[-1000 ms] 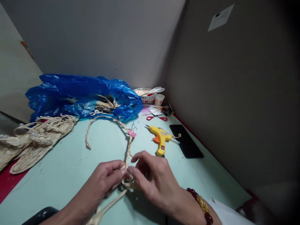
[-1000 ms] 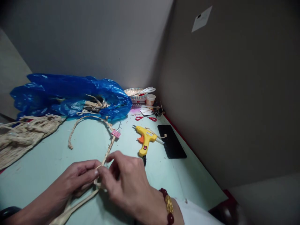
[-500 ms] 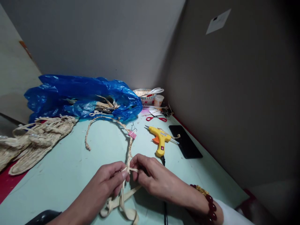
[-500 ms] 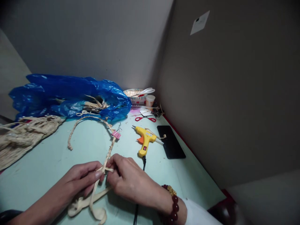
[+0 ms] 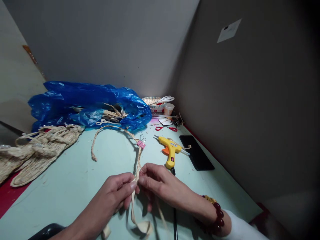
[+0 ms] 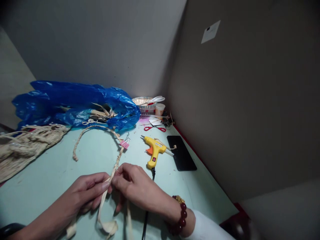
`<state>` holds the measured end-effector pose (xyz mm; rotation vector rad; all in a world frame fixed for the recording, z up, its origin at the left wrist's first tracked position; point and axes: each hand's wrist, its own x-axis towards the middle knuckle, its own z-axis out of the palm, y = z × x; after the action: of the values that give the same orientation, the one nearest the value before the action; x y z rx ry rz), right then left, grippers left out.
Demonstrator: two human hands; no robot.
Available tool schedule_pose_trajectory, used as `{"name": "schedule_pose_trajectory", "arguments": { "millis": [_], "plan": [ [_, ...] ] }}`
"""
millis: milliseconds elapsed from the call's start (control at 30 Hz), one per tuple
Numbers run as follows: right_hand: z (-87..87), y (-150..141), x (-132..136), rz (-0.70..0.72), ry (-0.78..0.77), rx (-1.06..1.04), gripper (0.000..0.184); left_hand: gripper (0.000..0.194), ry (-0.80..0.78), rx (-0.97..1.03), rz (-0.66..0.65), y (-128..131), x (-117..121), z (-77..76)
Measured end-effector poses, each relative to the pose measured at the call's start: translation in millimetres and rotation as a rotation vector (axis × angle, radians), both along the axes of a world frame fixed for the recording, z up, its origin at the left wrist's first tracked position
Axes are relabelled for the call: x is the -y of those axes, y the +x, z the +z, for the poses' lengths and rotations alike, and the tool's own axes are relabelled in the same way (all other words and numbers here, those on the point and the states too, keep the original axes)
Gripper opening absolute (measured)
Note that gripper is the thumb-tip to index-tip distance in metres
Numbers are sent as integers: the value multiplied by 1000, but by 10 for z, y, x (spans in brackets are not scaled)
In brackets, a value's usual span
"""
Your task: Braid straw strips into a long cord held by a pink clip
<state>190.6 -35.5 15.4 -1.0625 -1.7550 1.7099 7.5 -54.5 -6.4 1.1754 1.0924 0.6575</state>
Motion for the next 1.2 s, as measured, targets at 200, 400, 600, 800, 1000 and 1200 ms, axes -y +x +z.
{"name": "schedule_pose_trajectory", "arguments": {
  "millis": [200, 400, 600, 800, 1000, 1200],
  "plan": [
    [-97, -50, 37, -161, 215, 104, 14, 36, 275, -265, -35, 22, 52, 80],
    [-137, -79, 74, -242, 322, 192, 15, 37, 382, -515, 14, 10, 167, 127],
    [-146, -92, 108, -247, 378, 162, 15, 34, 659, -577, 5, 81, 290, -27],
    [-145, -97, 79, -205, 217, 102, 11, 45, 979, -938, -394, 53, 317, -319],
    [-211, -110, 62, -249, 140, 45, 10, 27, 1002, -821, -220, 42, 321, -131],
    [-140, -81, 74, -206, 118, 7, 11, 19, 323, -347, 16, -39, 20, 178]
  ]
}}
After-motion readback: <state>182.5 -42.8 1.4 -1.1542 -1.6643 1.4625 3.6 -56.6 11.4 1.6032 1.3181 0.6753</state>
